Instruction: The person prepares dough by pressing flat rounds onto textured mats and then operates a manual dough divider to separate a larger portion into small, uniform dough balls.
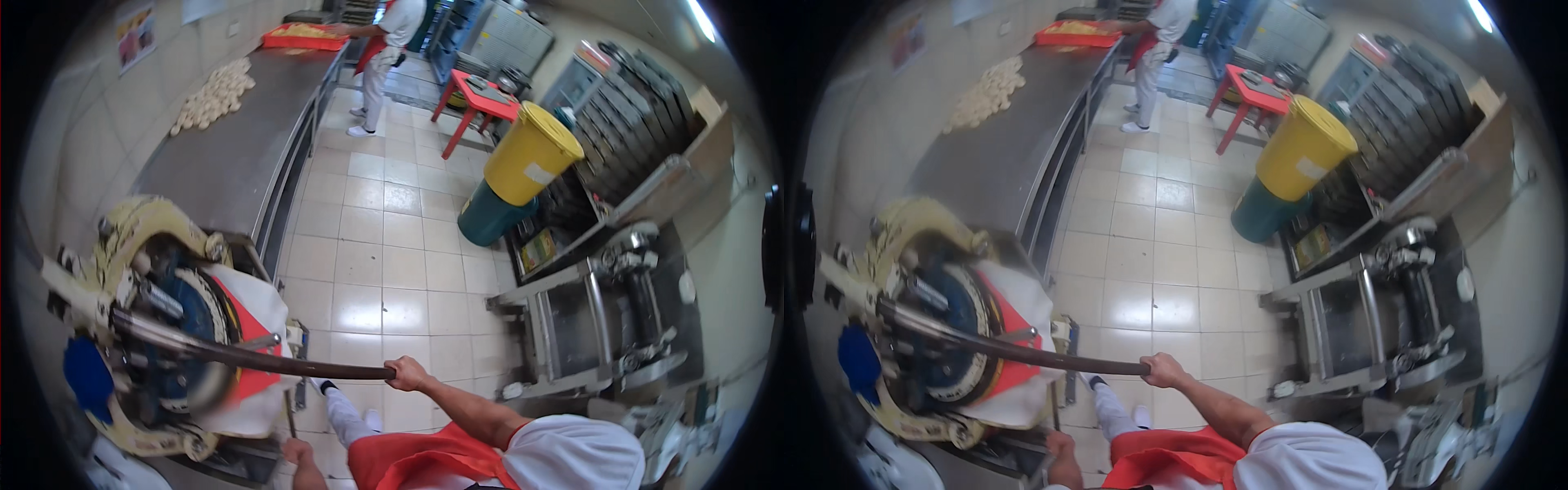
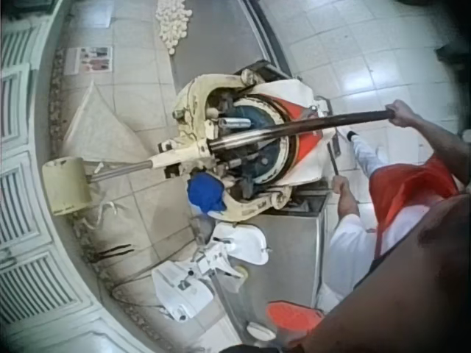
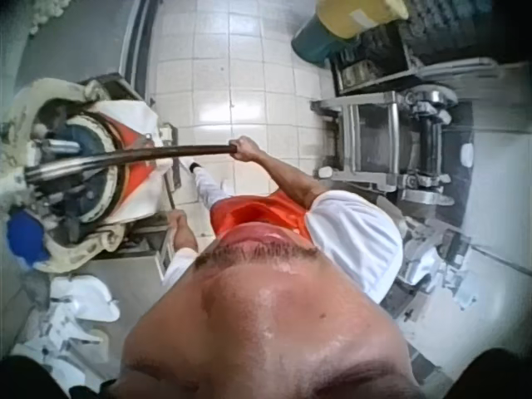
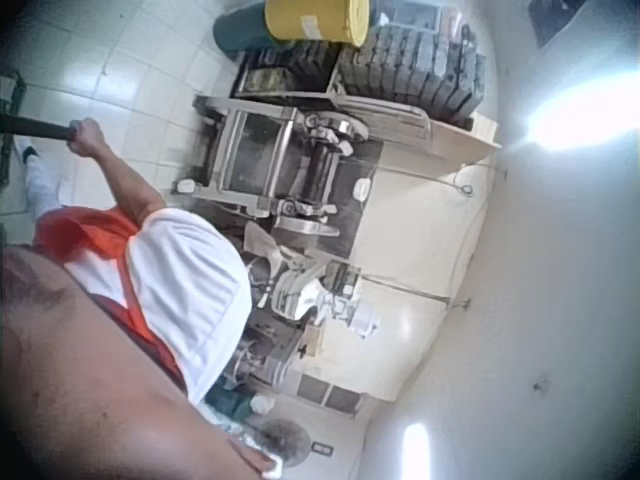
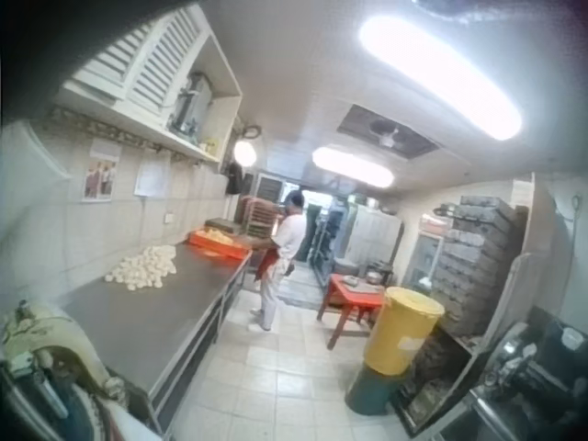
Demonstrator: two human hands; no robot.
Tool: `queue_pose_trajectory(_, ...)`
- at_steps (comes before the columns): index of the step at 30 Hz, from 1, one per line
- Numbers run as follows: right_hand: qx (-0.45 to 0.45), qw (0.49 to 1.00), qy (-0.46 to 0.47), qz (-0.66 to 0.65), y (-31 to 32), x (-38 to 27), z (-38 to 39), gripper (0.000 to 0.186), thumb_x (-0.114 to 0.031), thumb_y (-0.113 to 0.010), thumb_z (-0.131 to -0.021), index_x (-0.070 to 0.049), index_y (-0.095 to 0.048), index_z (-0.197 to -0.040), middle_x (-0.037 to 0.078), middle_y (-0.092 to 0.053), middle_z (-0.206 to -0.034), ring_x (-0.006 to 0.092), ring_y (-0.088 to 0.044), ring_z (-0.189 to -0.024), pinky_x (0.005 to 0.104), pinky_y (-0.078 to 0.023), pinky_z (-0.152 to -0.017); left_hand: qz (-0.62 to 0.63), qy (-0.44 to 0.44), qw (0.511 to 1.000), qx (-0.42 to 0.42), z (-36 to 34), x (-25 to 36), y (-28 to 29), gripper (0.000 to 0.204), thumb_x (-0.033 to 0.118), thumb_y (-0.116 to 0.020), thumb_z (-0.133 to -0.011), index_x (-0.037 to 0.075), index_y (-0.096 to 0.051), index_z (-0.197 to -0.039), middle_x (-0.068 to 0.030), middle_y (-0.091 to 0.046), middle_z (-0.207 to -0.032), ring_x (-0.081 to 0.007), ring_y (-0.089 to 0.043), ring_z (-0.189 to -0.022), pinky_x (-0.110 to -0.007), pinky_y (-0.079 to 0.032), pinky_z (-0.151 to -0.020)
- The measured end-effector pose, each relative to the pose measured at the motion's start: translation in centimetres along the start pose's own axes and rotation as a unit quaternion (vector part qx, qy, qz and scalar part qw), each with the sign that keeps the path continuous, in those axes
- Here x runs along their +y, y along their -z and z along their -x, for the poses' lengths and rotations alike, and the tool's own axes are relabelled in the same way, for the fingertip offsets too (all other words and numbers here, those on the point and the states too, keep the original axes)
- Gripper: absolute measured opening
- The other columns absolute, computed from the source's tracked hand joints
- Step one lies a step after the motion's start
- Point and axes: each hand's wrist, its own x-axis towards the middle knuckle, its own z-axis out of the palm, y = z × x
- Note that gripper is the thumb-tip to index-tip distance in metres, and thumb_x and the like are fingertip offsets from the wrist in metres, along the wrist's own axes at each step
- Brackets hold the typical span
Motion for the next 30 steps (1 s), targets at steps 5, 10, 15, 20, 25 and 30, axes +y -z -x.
queue_pose_trajectory(5, -0.031, 0.999, -0.019, 0.001, 3.2, -0.7, 1.4, 0.016, -0.021, -0.069, -0.072, -0.008, -0.058, -0.075, 0.017, -0.061, -0.065, 0.0401, -0.061, -0.064, 0.0477, -0.049, -0.059, 0.031, 0.007, 0.999, -0.009, -0.1, 0.6, -0.4, 0.012, 0.009, -0.065, -0.08, 0.008, -0.074, -0.089, -0.0123, -0.071, -0.099, -0.0292, -0.07, -0.093, -0.037, -0.059, -0.077)
queue_pose_trajectory(10, -0.045, 0.999, -0.019, -0.005, 4.2, -0.9, 1.6, 0.018, -0.021, -0.069, -0.072, -0.007, -0.059, -0.076, 0.017, -0.06, -0.065, 0.0404, -0.061, -0.065, 0.0467, -0.049, -0.06, 0.044, 0.001, 0.999, -0.007, 1.0, 0.6, 0.9, 0.011, 0.008, -0.064, -0.081, 0.007, -0.073, -0.087, -0.012, -0.071, -0.096, -0.0286, -0.071, -0.09, -0.037, -0.059, -0.077)
queue_pose_trajectory(15, -0.062, 0.997, -0.04, 0.007, 4.8, -1.0, 1.6, 0.017, -0.021, -0.068, -0.072, -0.007, -0.059, -0.076, 0.017, -0.061, -0.066, 0.0409, -0.061, -0.065, 0.0471, -0.049, -0.06, 0.051, -0.006, 0.999, -0.011, 1.2, 0.9, 1.3, 0.012, 0.008, -0.066, -0.08, 0.006, -0.074, -0.089, -0.014, -0.071, -0.1, -0.0294, -0.07, -0.094, -0.039, -0.059, -0.078)
queue_pose_trajectory(20, -0.054, 0.998, -0.027, -0.004, 4.7, -0.8, 1.6, 0.017, -0.021, -0.068, -0.073, -0.007, -0.059, -0.076, 0.017, -0.061, -0.065, 0.0406, -0.061, -0.065, 0.0472, -0.049, -0.06, 0.044, -0.009, 0.999, -0.017, 1.4, 1.0, 1.6, 0.013, 0.008, -0.066, -0.08, 0.006, -0.074, -0.091, -0.0143, -0.071, -0.102, -0.0304, -0.07, -0.094, -0.04, -0.059, -0.079)
queue_pose_trajectory(25, -0.059, 0.998, -0.032, -0.001, 4.7, -1.1, 1.5, 0.017, -0.021, -0.067, -0.073, -0.007, -0.059, -0.076, 0.017, -0.061, -0.065, 0.0404, -0.061, -0.065, 0.0467, -0.05, -0.06, 0.038, -0.001, 0.999, -0.007, 1.6, 1.1, 1.5, 0.014, 0.008, -0.064, -0.082, 0.006, -0.074, -0.092, -0.0137, -0.071, -0.101, -0.0301, -0.07, -0.094, -0.039, -0.059, -0.078)
queue_pose_trajectory(30, -0.06, 0.998, -0.029, -0.001, 4.8, -1.2, 1.5, 0.017, -0.022, -0.066, -0.073, -0.007, -0.059, -0.076, 0.017, -0.061, -0.064, 0.04, -0.061, -0.064, 0.0462, -0.049, -0.061, 0.046, -0.002, 0.999, -0.016, 1.1, 0.9, 1.2, 0.014, 0.008, -0.065, -0.081, 0.007, -0.074, -0.091, -0.0129, -0.071, -0.1, -0.0294, -0.071, -0.093, -0.039, -0.059, -0.078)
